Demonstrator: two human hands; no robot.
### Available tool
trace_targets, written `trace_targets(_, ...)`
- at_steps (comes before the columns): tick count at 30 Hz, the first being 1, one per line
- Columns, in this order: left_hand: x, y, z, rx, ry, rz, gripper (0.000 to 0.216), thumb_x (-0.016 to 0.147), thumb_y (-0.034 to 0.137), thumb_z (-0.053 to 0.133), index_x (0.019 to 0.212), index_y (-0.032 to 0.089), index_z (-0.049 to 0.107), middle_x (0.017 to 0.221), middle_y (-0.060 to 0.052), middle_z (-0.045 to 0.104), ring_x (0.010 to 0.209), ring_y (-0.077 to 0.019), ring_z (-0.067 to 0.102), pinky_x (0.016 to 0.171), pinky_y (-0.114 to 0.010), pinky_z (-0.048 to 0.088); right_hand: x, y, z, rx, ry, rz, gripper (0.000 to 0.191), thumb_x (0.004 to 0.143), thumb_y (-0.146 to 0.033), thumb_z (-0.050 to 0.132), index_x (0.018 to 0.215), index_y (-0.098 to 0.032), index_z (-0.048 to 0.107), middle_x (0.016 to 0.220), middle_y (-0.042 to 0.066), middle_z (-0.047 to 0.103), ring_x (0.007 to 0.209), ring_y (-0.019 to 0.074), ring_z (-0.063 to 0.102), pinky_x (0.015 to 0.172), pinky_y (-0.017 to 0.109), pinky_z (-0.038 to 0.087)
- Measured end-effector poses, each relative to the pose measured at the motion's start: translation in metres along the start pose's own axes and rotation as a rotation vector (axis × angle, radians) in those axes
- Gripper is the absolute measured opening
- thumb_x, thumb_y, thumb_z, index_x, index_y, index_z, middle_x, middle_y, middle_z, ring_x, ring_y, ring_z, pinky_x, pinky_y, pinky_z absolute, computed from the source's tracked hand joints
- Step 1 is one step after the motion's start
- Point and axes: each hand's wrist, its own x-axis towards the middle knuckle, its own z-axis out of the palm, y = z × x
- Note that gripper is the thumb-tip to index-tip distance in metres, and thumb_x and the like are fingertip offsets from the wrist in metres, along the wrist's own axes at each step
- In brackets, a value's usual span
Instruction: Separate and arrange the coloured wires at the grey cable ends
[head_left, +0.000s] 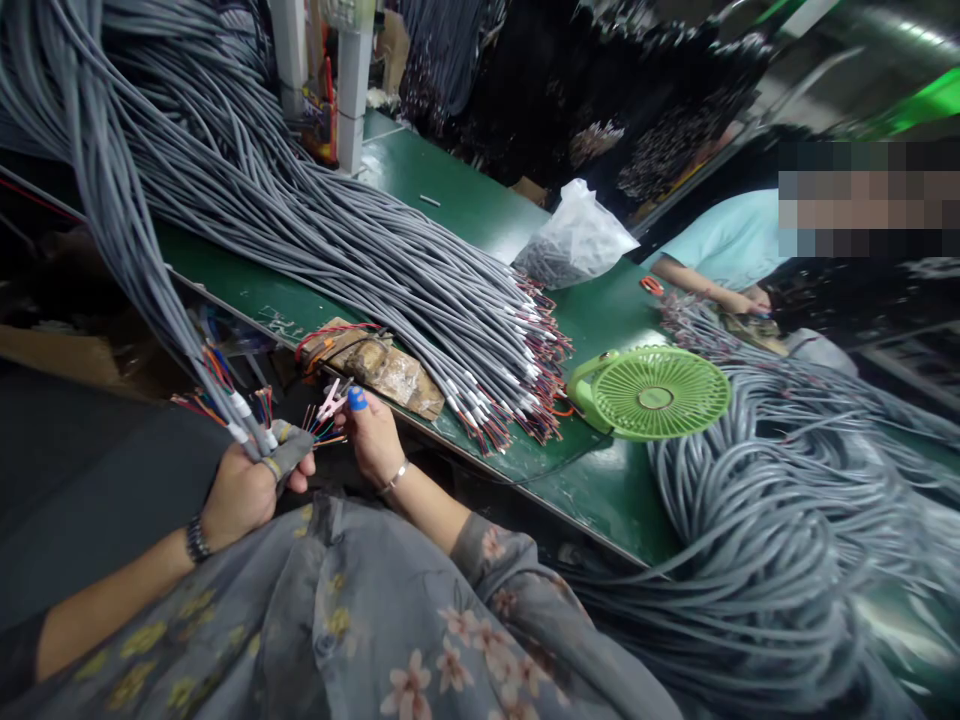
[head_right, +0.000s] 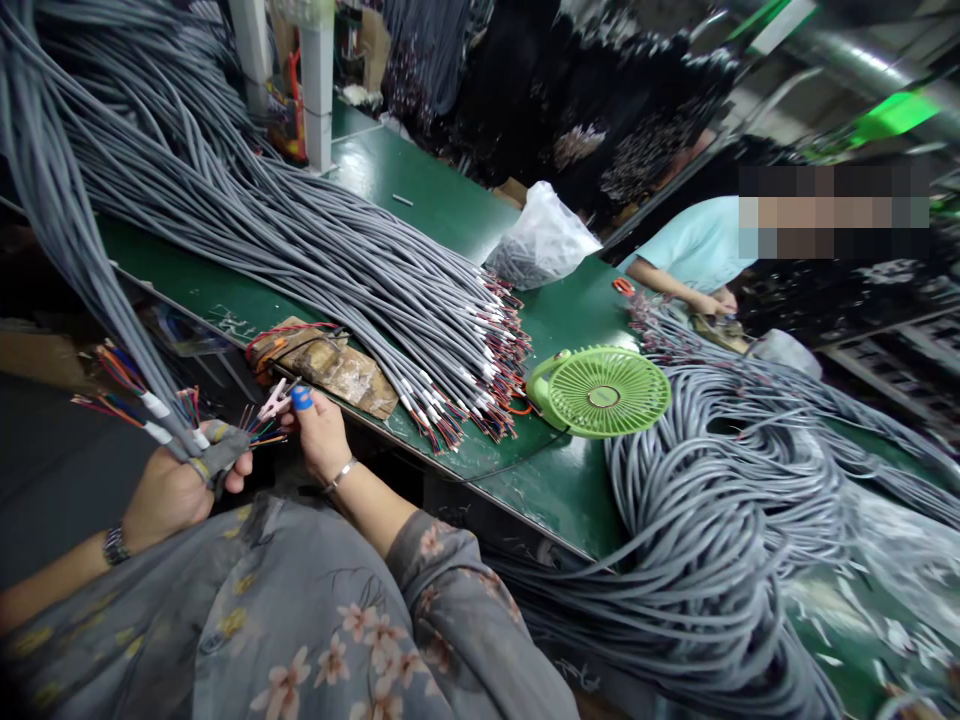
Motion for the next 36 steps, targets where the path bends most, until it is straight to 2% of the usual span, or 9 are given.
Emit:
trace_targets(3, 0.001, 0.000, 0.000, 0.011, -0.010, -0.004, 0.028, 0.059, 0.041, 0.083, 0.053, 0.021, 0.065, 0.049, 0.000, 0.066, 0.039, -0.0109, 0.053, 0.040, -0.022, 0.042, 0.003, 0.004, -0.001, -0.040, 0.024, -0.032, 0.051, 0.084, -0.070, 0.073, 0.069, -0.022, 0.064, 0.059, -0.003, 0.058, 0.062, 0.0151, 0.057, 0.064, 0.028, 0.049)
trace_targets(7, 0.004, -0.010, -0.005, 0.017, -0.045, 0.019, 0.027, 0.064, 0.041, 0.083, 0.056, 0.021, 0.066, 0.052, 0.000, 0.067, 0.041, -0.0111, 0.055, 0.042, -0.022, 0.044, 0.007, 0.003, 0.005, 0.117, -0.105, 0.143, 0.052, 0.086, -0.071, 0.072, 0.082, -0.020, 0.072, 0.070, 0.002, 0.067, 0.072, 0.0185, 0.064, 0.070, 0.031, 0.054)
trace_targets(13, 0.005, -0.025, -0.015, 0.089, -0.030, 0.003, 0.025, 0.072, 0.041, 0.079, 0.060, 0.022, 0.068, 0.054, -0.001, 0.069, 0.044, -0.0141, 0.058, 0.043, -0.024, 0.046, 0.007, 0.001, 0.013, 0.269, -0.035, 0.197, 0.043, 0.091, -0.061, 0.074, 0.087, -0.019, 0.072, 0.078, 0.004, 0.071, 0.074, 0.0165, 0.065, 0.071, 0.028, 0.055)
trace_targets(17, 0.000, -0.020, -0.016, 0.076, -0.030, 0.011, 0.025, 0.070, 0.042, 0.079, 0.058, 0.022, 0.068, 0.054, -0.001, 0.069, 0.042, -0.0138, 0.057, 0.043, -0.024, 0.046, 0.004, -0.001, 0.009, 0.256, -0.097, 0.232, 0.052, 0.093, -0.070, 0.064, 0.083, -0.020, 0.069, 0.079, 0.005, 0.071, 0.073, 0.0173, 0.063, 0.066, 0.028, 0.054)
trace_targets(20, -0.006, -0.008, -0.015, 0.045, -0.029, 0.017, 0.025, 0.064, 0.041, 0.082, 0.056, 0.022, 0.069, 0.053, -0.001, 0.068, 0.041, -0.0133, 0.056, 0.042, -0.024, 0.046, 0.002, -0.004, 0.005, 0.261, -0.152, 0.277, 0.052, 0.097, -0.069, 0.060, 0.080, -0.020, 0.067, 0.082, 0.006, 0.072, 0.073, 0.0170, 0.063, 0.067, 0.028, 0.055)
trace_targets(26, -0.008, 0.007, -0.005, -0.029, 0.033, -0.011, 0.026, 0.056, 0.038, 0.084, 0.053, 0.021, 0.065, 0.049, 0.001, 0.066, 0.039, -0.0105, 0.053, 0.040, -0.022, 0.042, -0.002, -0.005, 0.005, 0.267, -0.132, 0.207, 0.029, 0.091, -0.045, 0.078, 0.083, -0.019, 0.069, 0.076, 0.001, 0.069, 0.068, 0.0132, 0.060, 0.063, 0.023, 0.051)
trace_targets(36, 0.002, 0.001, 0.005, -0.064, 0.062, -0.017, 0.022, 0.054, 0.036, 0.080, 0.052, 0.021, 0.065, 0.048, 0.001, 0.065, 0.039, -0.0102, 0.054, 0.040, -0.021, 0.043, 0.000, -0.005, 0.004, 0.247, -0.145, 0.208, 0.031, 0.094, -0.049, 0.074, 0.086, -0.019, 0.069, 0.079, 0.002, 0.070, 0.069, 0.0149, 0.061, 0.067, 0.027, 0.053)
